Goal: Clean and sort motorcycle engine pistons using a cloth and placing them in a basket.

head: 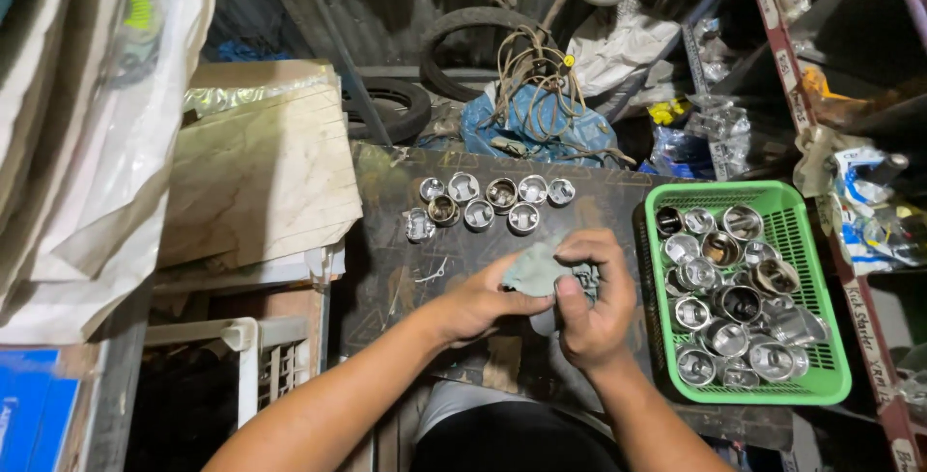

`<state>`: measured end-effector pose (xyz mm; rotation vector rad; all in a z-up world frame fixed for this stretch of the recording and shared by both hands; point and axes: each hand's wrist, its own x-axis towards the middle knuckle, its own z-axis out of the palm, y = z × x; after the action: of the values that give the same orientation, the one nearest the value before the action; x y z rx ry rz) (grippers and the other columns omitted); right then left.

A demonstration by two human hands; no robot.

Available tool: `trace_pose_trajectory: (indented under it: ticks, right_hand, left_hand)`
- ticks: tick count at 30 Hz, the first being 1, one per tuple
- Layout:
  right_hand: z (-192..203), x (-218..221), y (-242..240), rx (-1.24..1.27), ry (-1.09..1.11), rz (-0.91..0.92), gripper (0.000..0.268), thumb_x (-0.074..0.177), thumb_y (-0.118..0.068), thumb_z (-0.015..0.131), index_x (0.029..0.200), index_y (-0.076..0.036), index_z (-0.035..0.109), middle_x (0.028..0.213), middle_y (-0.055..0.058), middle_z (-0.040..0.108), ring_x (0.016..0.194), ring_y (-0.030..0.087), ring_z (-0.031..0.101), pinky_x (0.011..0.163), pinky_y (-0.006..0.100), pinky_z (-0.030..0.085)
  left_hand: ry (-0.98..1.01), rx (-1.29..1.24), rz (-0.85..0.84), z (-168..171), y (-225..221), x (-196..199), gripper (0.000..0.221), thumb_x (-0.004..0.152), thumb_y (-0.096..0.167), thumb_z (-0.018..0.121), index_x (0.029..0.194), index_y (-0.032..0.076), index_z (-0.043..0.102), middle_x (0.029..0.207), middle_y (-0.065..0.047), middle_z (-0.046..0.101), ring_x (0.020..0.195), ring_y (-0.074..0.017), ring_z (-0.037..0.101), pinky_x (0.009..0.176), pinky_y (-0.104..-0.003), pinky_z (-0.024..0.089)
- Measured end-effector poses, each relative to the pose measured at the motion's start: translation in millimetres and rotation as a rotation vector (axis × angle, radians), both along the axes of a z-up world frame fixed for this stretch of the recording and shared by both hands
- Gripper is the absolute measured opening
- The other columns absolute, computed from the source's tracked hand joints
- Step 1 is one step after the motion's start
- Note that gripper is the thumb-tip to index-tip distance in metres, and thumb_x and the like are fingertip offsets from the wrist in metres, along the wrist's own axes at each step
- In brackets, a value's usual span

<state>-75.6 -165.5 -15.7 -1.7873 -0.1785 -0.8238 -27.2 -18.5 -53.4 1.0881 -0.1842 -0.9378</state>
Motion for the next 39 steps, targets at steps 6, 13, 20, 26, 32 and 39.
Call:
trace_pose_trajectory:
  ticks: [6,13,20,26,32,39]
  right_hand:
    - [16,8,-8,-0.048,-0.147,0.000,0.039,0.092,-0.018,0.071,0.057,-0.010,0.057,0.054,0.004,0.053,0.047,0.023,0.044,0.052,0.035,0.043]
    - [19,4,-18,0.032,-0.083,0.042,0.050,0.097,-0.009,0.057,0.048,-0.010,0.046,0.045,0.005,0.042,0.040,0.021,0.034,0.045,0.034,0.035]
    - [15,4,-33,0.345,0.170,-0.104,0.023,0.110,-0.029,0.038,0.106,-0.007,0.043,0.108,0.012,0.053,0.089,0.018,0.052,0.083,0.030,0.042]
    - [14,3,9,0.491,0.160,0.014,0.023,0.096,-0.012,0.056,0.117,-0.005,0.053,0.129,0.012,0.052,0.124,0.021,0.055,0.111,0.033,0.042]
    - [20,5,-9,0.496,0.135,-0.123,0.019,0.086,0.006,0.070,0.093,-0.010,0.062,0.126,0.016,0.063,0.119,0.029,0.068,0.104,0.038,0.054]
    - [20,17,-8,0.000,0.042,-0.228,0.026,0.094,-0.007,0.072,0.111,0.011,0.067,0.112,0.029,0.066,0.112,0.040,0.065,0.105,0.048,0.049]
  left_hand:
    - [-0.182,-0.179,-0.151,9,-1,4,0.073,0.080,0.024,0.086,0.142,0.006,0.051,0.120,-0.005,0.067,0.112,-0.0116,0.057,0.103,-0.032,0.048]
    - [-0.142,-0.178,-0.103,17,-8,-2,0.079,0.071,0.010,0.090,0.137,0.003,0.048,0.126,-0.010,0.064,0.114,-0.0137,0.058,0.099,-0.030,0.053]
    - [-0.398,0.001,0.071,21,0,11,0.086,0.056,0.007,0.096,0.129,0.001,0.052,0.124,-0.023,0.064,0.116,-0.0310,0.065,0.098,-0.041,0.055]
    - [-0.638,0.350,0.192,42,7,20,0.077,0.047,0.034,0.098,0.112,0.010,0.064,0.101,-0.015,0.077,0.100,-0.0350,0.075,0.083,-0.044,0.058]
    - [-0.753,0.429,0.179,55,5,32,0.069,0.048,0.033,0.091,0.109,0.016,0.062,0.107,-0.005,0.078,0.106,-0.0316,0.074,0.088,-0.045,0.057]
    - [-0.848,0.403,0.152,63,-3,31,0.068,0.051,0.032,0.090,0.109,0.010,0.063,0.098,-0.017,0.077,0.102,-0.0426,0.072,0.087,-0.056,0.056]
